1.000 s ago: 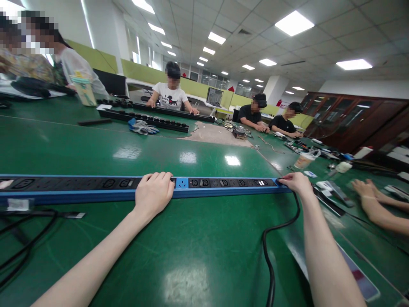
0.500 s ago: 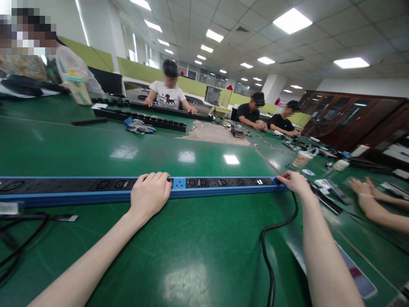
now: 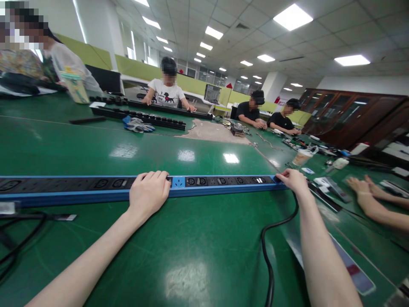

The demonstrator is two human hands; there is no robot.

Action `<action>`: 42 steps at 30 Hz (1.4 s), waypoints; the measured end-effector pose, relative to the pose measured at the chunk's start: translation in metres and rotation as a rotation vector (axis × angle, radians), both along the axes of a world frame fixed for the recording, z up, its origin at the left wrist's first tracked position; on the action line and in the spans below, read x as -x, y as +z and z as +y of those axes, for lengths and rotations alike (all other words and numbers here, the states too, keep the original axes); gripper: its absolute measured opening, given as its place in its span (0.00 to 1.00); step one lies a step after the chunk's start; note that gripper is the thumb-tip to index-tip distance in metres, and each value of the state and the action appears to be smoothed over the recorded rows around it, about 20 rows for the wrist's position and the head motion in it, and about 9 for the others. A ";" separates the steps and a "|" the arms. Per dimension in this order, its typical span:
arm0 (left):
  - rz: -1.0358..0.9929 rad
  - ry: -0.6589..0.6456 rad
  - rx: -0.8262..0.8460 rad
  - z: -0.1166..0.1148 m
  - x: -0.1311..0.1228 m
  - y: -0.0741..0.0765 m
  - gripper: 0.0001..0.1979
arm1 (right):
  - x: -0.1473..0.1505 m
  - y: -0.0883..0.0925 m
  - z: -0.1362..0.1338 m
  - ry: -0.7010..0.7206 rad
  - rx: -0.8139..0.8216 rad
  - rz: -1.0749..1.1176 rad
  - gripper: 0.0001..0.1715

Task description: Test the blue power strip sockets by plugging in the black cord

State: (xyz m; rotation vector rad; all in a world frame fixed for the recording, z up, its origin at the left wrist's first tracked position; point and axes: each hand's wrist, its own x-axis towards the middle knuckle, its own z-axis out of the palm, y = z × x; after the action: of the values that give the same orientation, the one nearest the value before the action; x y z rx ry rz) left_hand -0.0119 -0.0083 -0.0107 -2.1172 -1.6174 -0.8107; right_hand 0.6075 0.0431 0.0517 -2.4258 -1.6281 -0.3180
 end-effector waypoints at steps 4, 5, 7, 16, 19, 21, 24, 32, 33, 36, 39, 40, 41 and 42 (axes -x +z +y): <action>-0.017 -0.006 0.003 0.000 0.000 0.000 0.16 | 0.000 0.000 0.001 0.007 0.018 0.019 0.23; -0.027 -0.012 0.005 0.000 0.000 0.000 0.16 | -0.001 0.000 0.001 0.002 0.016 0.021 0.23; -0.046 -0.020 0.004 0.000 0.000 0.000 0.16 | -0.001 -0.001 0.002 -0.014 -0.002 0.021 0.22; -0.013 -0.016 0.002 0.000 0.001 0.001 0.16 | -0.004 -0.002 0.005 0.007 -0.023 0.010 0.22; -0.021 -0.012 0.002 0.000 0.000 0.000 0.16 | -0.003 -0.003 0.004 0.020 -0.030 0.005 0.21; -0.030 -0.014 0.005 0.000 0.000 0.000 0.16 | -0.003 -0.003 0.004 0.028 -0.024 0.007 0.21; -0.014 -0.016 0.004 0.001 0.001 0.000 0.16 | -0.001 -0.003 0.003 0.005 -0.043 0.006 0.20; 0.012 -0.006 -0.007 0.000 0.001 -0.001 0.16 | 0.001 -0.003 0.003 0.015 -0.041 -0.008 0.20; 0.006 -0.010 -0.005 0.000 0.001 -0.001 0.16 | 0.003 -0.003 0.003 0.005 -0.045 -0.012 0.20; -0.009 -0.015 0.001 0.000 0.000 0.000 0.16 | 0.012 0.004 -0.003 -0.011 -0.042 -0.002 0.19; -0.033 -0.024 0.001 0.000 -0.001 0.000 0.17 | 0.026 0.016 -0.015 -0.019 -0.015 0.045 0.20; -0.042 -0.028 0.000 0.000 -0.001 0.000 0.17 | 0.031 0.021 -0.020 -0.016 -0.001 0.062 0.20; -0.048 -0.032 0.000 0.001 -0.001 0.000 0.17 | 0.035 0.024 -0.024 -0.009 0.012 0.074 0.20; -0.051 -0.035 0.000 0.001 -0.001 0.000 0.17 | 0.039 0.028 -0.027 0.005 0.022 0.080 0.19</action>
State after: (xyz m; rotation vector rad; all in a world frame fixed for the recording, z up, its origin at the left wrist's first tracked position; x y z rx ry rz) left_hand -0.0113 -0.0076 -0.0103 -2.1467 -1.6101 -0.8820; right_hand 0.5685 0.0161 0.0793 -2.4169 -1.6115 -0.2003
